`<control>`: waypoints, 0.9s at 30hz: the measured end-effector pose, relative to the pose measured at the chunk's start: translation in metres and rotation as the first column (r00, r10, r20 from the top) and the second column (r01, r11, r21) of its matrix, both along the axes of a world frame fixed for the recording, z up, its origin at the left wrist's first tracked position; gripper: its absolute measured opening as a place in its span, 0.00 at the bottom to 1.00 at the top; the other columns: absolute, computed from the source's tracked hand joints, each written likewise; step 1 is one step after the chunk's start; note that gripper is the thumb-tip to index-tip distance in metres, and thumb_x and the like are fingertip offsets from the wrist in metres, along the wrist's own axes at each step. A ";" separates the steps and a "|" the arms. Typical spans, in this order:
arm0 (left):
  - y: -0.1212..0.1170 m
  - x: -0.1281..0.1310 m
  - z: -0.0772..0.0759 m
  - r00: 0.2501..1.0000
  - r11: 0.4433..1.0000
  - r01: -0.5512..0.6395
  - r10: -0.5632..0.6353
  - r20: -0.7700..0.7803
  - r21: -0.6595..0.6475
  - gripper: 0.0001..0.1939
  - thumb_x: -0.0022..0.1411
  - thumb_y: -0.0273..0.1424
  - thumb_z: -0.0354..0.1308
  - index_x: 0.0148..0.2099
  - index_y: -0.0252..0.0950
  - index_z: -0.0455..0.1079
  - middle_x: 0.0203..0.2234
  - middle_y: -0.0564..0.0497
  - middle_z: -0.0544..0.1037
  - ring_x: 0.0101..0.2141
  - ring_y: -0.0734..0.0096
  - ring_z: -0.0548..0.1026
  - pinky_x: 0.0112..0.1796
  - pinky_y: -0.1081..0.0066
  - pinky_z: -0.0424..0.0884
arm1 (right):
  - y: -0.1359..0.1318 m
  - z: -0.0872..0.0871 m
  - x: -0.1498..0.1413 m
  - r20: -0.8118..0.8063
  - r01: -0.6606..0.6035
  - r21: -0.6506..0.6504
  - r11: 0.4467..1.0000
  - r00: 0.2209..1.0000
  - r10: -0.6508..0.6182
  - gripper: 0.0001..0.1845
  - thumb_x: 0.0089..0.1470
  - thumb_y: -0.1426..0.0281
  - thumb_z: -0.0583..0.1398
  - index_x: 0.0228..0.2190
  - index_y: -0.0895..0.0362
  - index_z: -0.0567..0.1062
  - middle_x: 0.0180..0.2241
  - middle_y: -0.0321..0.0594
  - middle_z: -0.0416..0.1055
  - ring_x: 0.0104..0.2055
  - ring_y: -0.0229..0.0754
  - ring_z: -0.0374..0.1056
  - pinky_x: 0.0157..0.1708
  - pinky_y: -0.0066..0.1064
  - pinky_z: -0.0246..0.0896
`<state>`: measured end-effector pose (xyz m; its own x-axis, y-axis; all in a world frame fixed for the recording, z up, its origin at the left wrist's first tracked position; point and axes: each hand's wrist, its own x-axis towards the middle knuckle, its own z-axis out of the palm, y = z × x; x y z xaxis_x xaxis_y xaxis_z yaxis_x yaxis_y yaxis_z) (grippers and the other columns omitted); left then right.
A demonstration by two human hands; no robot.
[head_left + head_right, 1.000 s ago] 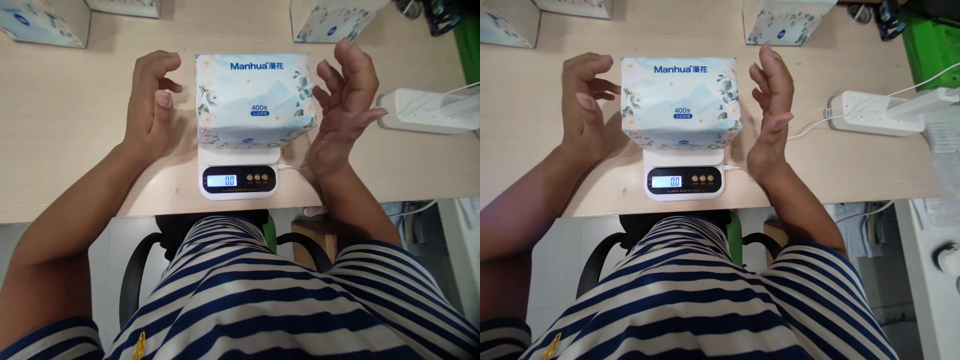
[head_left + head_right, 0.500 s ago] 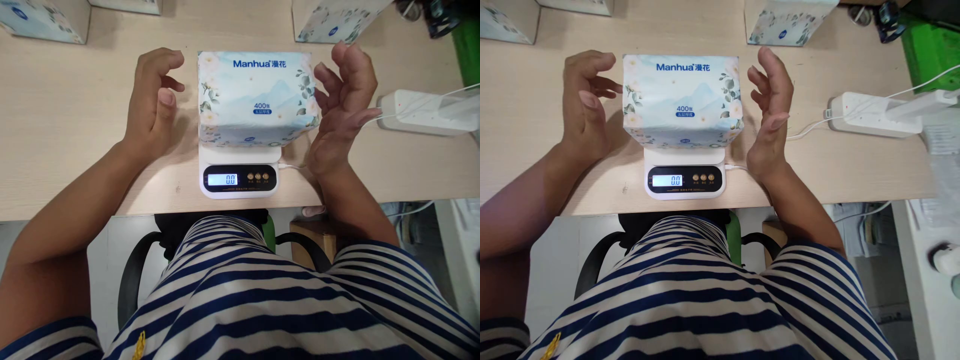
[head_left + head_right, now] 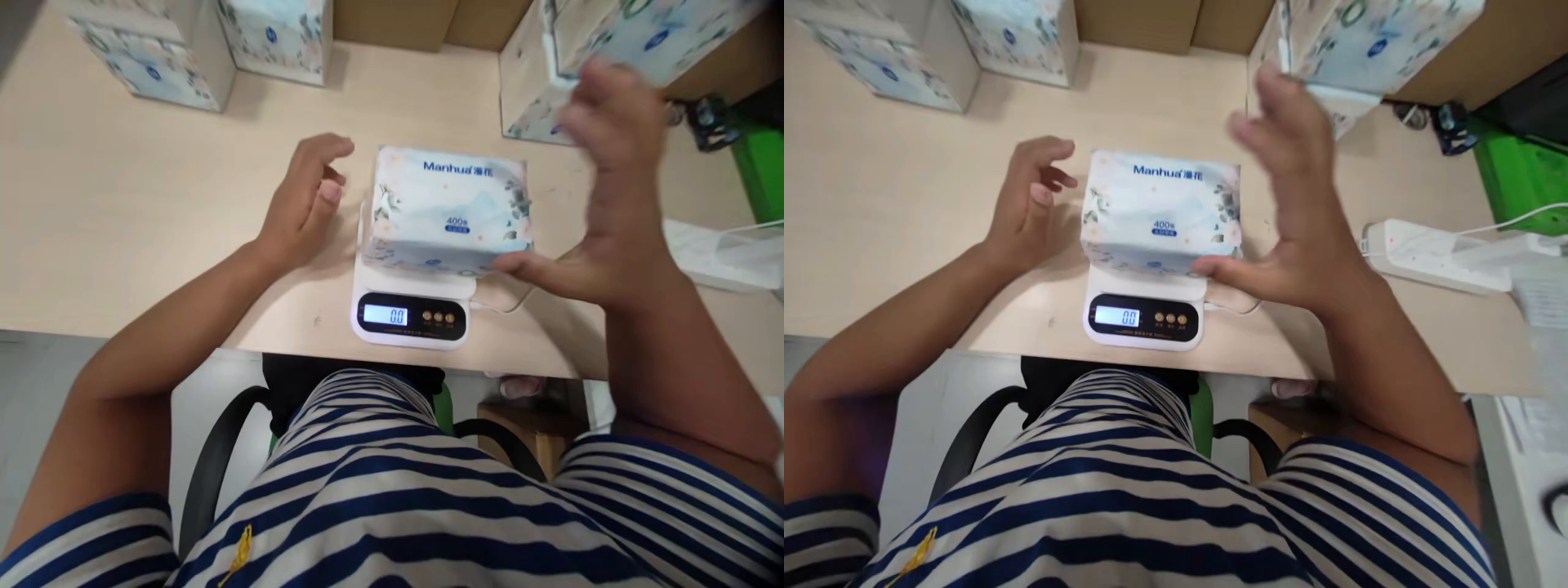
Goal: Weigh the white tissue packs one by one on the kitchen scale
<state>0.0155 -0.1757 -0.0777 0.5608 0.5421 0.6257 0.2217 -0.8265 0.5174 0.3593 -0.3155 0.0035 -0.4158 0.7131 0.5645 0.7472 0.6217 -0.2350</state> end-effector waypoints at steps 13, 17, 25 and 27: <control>0.003 -0.008 -0.002 0.996 0.994 -0.076 0.079 0.039 -0.083 0.43 0.80 0.65 0.35 0.70 0.37 0.69 0.65 0.34 0.76 0.50 0.58 0.83 0.55 0.53 0.83 | 0.078 0.038 0.030 0.338 0.328 -0.485 0.811 0.925 -0.173 0.69 0.48 0.42 0.74 0.81 0.51 0.54 0.78 0.55 0.61 0.79 0.77 0.59 0.78 0.71 0.58; 0.003 -0.009 -0.002 0.996 0.990 -0.093 0.093 0.000 -0.107 0.44 0.80 0.65 0.35 0.70 0.35 0.70 0.65 0.33 0.76 0.49 0.57 0.83 0.55 0.52 0.83 | 0.096 0.035 0.080 0.317 0.515 -0.500 0.696 0.857 -0.407 0.73 0.43 0.42 0.74 0.80 0.55 0.54 0.82 0.57 0.54 0.83 0.76 0.53 0.83 0.66 0.49; -0.004 -0.005 0.005 0.992 0.979 -0.105 0.090 -0.088 -0.174 0.48 0.78 0.68 0.36 0.72 0.34 0.69 0.67 0.31 0.74 0.53 0.52 0.83 0.56 0.50 0.82 | 0.087 0.011 0.145 0.488 0.609 -0.570 0.552 0.791 -0.368 0.69 0.43 0.44 0.73 0.80 0.52 0.59 0.81 0.52 0.57 0.82 0.73 0.57 0.82 0.61 0.55; -0.005 -0.005 0.006 0.991 0.978 -0.107 0.091 -0.098 -0.177 0.47 0.78 0.68 0.36 0.72 0.35 0.68 0.68 0.32 0.73 0.53 0.52 0.83 0.55 0.50 0.83 | 0.087 0.002 0.156 0.515 0.642 -0.509 0.574 0.761 -0.395 0.66 0.45 0.47 0.71 0.79 0.54 0.60 0.82 0.54 0.56 0.84 0.73 0.53 0.83 0.62 0.49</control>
<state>0.0108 -0.1810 -0.0720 0.5479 0.6978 0.4613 0.3497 -0.6920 0.6315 0.5156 -0.2282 0.0057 0.0881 0.9784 -0.1871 0.9898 -0.1070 -0.0937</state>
